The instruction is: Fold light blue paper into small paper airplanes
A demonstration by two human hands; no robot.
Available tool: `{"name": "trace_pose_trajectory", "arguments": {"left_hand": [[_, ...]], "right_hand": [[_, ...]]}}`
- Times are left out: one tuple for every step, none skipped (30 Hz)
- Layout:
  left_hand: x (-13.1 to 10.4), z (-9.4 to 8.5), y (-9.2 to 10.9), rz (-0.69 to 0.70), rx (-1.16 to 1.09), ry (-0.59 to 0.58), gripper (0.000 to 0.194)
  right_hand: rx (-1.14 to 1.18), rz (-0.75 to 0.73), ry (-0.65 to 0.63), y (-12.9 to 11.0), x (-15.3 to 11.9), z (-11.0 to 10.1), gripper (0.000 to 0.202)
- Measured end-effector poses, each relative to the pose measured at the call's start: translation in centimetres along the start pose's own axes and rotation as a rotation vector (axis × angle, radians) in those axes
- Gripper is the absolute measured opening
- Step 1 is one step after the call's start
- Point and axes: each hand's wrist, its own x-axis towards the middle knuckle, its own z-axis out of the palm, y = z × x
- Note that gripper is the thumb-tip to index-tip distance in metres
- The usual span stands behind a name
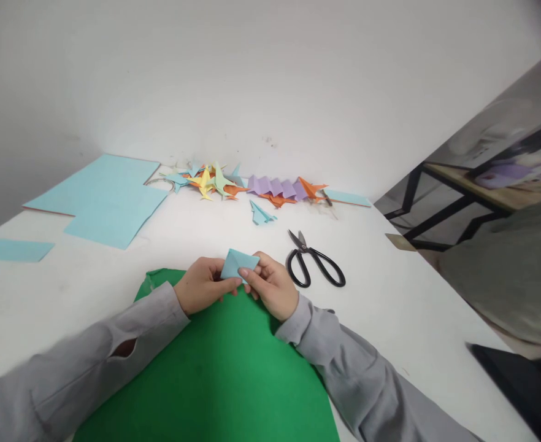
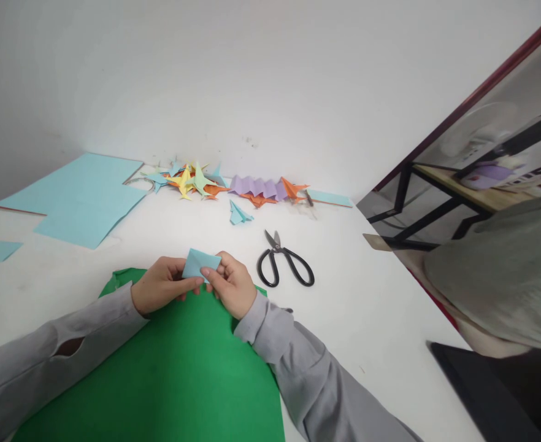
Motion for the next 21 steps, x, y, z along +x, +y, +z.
{"name": "trace_pose_trajectory", "arguments": {"left_hand": [[0.01, 0.0, -0.03, 0.0, 0.0, -0.004, 0.016], [0.02, -0.01, -0.03, -0.002, -0.001, -0.009, 0.015], [0.02, -0.01, 0.0, -0.003, -0.002, -0.012, 0.014], [0.02, 0.0, 0.06, -0.004, -0.003, -0.012, 0.014], [0.01, 0.0, 0.14, -0.004, -0.005, -0.002, 0.014], [0.0, 0.02, 0.23, -0.002, -0.009, 0.014, 0.015], [0.0, 0.03, 0.31, 0.005, -0.018, 0.031, 0.016], [0.0, 0.05, 0.37, 0.017, -0.032, 0.047, 0.017], [0.01, 0.06, 0.4, 0.032, -0.052, 0.063, 0.018], [0.03, 0.07, 0.4, 0.046, -0.072, 0.072, 0.019], [0.06, 0.08, 0.35, 0.058, -0.091, 0.074, 0.02], [0.1, 0.07, 0.29, 0.067, -0.107, 0.075, 0.02], [0.14, 0.05, 0.2, 0.071, -0.116, 0.077, 0.02], [0.18, 0.02, 0.12, 0.069, -0.12, 0.077, 0.021], [0.2, -0.02, 0.05, 0.062, -0.117, 0.076, 0.021], [0.21, -0.07, 0.0, 0.053, -0.112, 0.074, 0.021], [0.21, -0.11, -0.02, 0.045, -0.108, 0.071, 0.02], [0.2, -0.15, -0.01, 0.038, -0.106, 0.069, 0.02], [0.17, -0.18, 0.03, 0.031, -0.107, 0.064, 0.02], [0.15, -0.19, 0.08, 0.023, -0.107, 0.06, 0.021], [0.12, -0.18, 0.14, 0.017, -0.107, 0.056, 0.021]], "right_hand": [[-0.002, -0.004, -0.008, -0.04, -0.06, 0.05, 0.025], [-0.003, -0.011, -0.014, -0.07, -0.12, 0.11, 0.024], [-0.003, -0.02, -0.02, -0.12, -0.18, 0.17, 0.024], [0.002, -0.029, -0.027, -0.16, -0.23, 0.23, 0.023], [0.009, -0.04, -0.037, -0.19, -0.27, 0.27, 0.023], [0.016, -0.05, -0.047, -0.22, -0.29, 0.3, 0.023], [0.022, -0.058, -0.056, -0.23, -0.3, 0.32, 0.023], [0.028, -0.06, -0.059, -0.24, -0.3, 0.32, 0.023], [0.031, -0.056, -0.056, -0.24, -0.29, 0.32, 0.024], [0.031, -0.045, -0.049, -0.23, -0.27, 0.31, 0.025], [0.028, -0.03, -0.038, -0.23, -0.25, 0.3, 0.026], [0.023, -0.015, -0.027, -0.23, -0.23, 0.29, 0.028], [0.016, -0.002, -0.02, -0.24, -0.21, 0.28, 0.029], [0.011, 0.007, -0.016, -0.24, -0.19, 0.26, 0.03], [0.008, 0.012, -0.013, -0.23, -0.18, 0.25, 0.031], [0.007, 0.015, -0.012, -0.21, -0.17, 0.23, 0.031], [0.009, 0.014, -0.011, -0.19, -0.15, 0.2, 0.031], [0.013, 0.012, -0.011, -0.16, -0.14, 0.17, 0.031], [0.019, 0.008, -0.01, -0.12, -0.14, 0.14, 0.031], [0.025, 0.005, -0.011, -0.08, -0.13, 0.11, 0.031], [0.031, 0.003, -0.013, -0.06, -0.14, 0.09, 0.031]]}}
